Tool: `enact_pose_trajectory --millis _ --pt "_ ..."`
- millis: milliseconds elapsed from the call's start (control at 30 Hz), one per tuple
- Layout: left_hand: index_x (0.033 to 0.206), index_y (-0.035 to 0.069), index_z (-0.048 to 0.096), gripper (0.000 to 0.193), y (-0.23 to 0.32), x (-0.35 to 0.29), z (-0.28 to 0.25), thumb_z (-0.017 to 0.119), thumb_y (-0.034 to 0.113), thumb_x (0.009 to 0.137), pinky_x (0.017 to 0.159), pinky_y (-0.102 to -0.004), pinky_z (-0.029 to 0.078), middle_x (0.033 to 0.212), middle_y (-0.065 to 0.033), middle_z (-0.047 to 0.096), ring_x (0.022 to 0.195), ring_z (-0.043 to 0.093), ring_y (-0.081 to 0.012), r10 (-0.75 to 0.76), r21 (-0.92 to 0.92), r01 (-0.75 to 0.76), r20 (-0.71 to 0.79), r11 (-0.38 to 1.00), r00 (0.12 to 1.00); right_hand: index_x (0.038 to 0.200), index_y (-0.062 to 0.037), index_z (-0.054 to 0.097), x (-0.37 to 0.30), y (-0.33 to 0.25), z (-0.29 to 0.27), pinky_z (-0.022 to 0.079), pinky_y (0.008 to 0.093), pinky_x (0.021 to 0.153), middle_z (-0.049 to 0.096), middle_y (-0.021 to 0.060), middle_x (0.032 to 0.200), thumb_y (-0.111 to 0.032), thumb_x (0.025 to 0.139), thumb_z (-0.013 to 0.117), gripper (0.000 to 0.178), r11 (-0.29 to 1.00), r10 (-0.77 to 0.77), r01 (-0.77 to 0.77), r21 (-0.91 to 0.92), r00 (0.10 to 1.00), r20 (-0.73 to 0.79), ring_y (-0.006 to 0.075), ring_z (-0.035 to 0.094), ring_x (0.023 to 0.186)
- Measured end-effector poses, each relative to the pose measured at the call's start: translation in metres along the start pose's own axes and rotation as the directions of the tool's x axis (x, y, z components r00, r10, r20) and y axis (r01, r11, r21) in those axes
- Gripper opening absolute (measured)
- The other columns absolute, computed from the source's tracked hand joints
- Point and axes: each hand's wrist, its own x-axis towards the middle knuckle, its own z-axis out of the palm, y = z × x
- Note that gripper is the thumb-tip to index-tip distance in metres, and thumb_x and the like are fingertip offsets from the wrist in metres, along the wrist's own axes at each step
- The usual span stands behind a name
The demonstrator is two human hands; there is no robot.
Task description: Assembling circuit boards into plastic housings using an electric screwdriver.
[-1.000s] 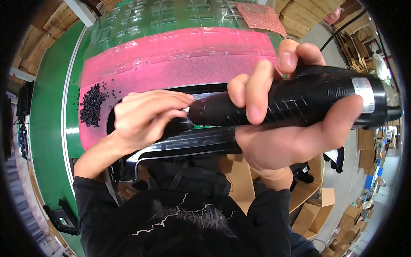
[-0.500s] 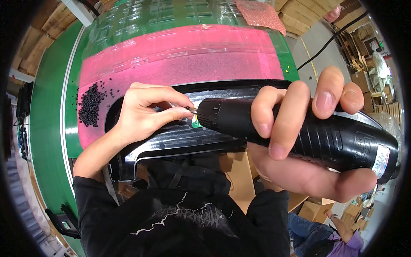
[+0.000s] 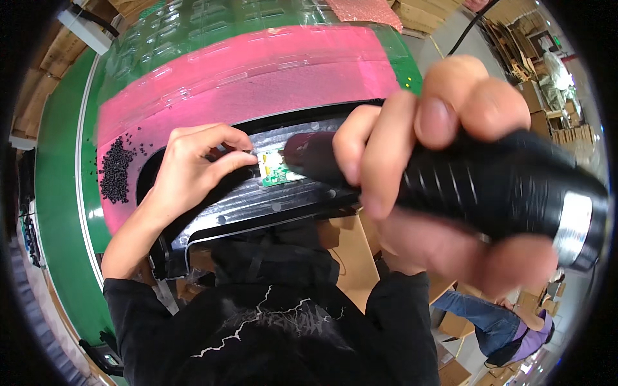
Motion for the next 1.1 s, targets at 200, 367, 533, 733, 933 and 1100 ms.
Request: enact_pose_trajectory --millis 200,367,533,733,933,1100 --pt "0.09 -0.004 0.06 0.007 -0.003 0.002 0.003 0.061 0.001 0.086 0.066 -0.0348 0.049 0.08 -0.0145 0.063 0.074 0.065 -0.0294 0.005 0.048 -0.01 0.093 0.999 0.996 0.109 0.0016 0.049 -0.005 0.017 -0.042 0.043 0.0321 0.051 0.049 0.0137 0.096 -0.055 0.086 0.054 0.061 0.978 0.106 -0.114 -0.174 0.993 -0.059 0.0163 0.052 0.049" --pt "0.088 -0.003 0.06 0.012 -0.005 -0.001 0.002 0.066 0.006 0.083 0.069 -0.0361 0.049 0.081 -0.0133 0.063 0.078 0.063 -0.0301 0.019 0.051 -0.029 0.179 0.998 0.984 0.108 0.0 0.051 -0.015 0.033 -0.048 0.038 0.0306 0.049 0.048 0.0117 0.094 -0.052 0.086 0.055 0.057 0.972 0.169 -0.185 -0.146 0.979 -0.117 0.0148 0.048 0.049" --pt "0.085 0.0 0.061 0.016 -0.011 -0.001 0.001 0.07 0.012 0.079 0.072 -0.0359 0.05 0.085 -0.0099 0.066 0.083 0.062 -0.027 0.124 0.086 -0.151 0.264 0.985 0.957 0.109 -0.0002 0.051 -0.016 0.04 -0.051 0.036 0.0292 0.049 0.048 0.0105 0.093 -0.055 0.087 0.052 0.059 0.964 0.182 -0.197 -0.177 0.979 -0.094 0.0136 0.046 0.048" --pt "0.083 0.0 0.061 0.017 -0.013 -0.003 0.005 0.07 0.012 0.077 0.075 -0.0375 0.051 0.089 -0.0073 0.068 0.086 0.062 -0.0256 0.198 0.152 -0.255 0.311 0.955 0.929 0.106 -0.0008 0.05 -0.016 0.044 -0.05 0.036 0.0289 0.047 0.047 0.0111 0.091 -0.055 0.087 0.051 0.058 0.942 0.195 -0.213 -0.26 0.976 -0.096 0.0131 0.045 0.047" --pt "0.083 -0.001 0.061 0.012 -0.014 -0.004 0.003 0.069 0.007 0.078 0.074 -0.0379 0.051 0.088 -0.0086 0.069 0.078 0.064 -0.0281 0.11 0.151 -0.166 0.326 0.974 0.939 0.101 -0.0018 0.049 -0.011 0.054 -0.045 0.039 0.028 0.048 0.047 0.0078 0.082 -0.055 0.086 0.055 0.055 0.915 0.288 -0.277 -0.294 0.958 -0.006 0.0106 0.046 0.046" --pt "0.08 -0.001 0.059 0.012 -0.015 -0.004 0.004 0.067 0.008 0.08 0.074 -0.0386 0.052 0.092 -0.0106 0.07 0.08 0.066 -0.0296 0.072 0.158 -0.132 0.339 0.979 0.938 0.102 -0.002 0.049 -0.009 0.061 -0.038 0.04 0.0258 0.047 0.051 0.006 0.075 -0.052 0.085 0.057 0.053 0.874 0.323 -0.289 -0.39 0.946 0.022 0.0105 0.047 0.046"
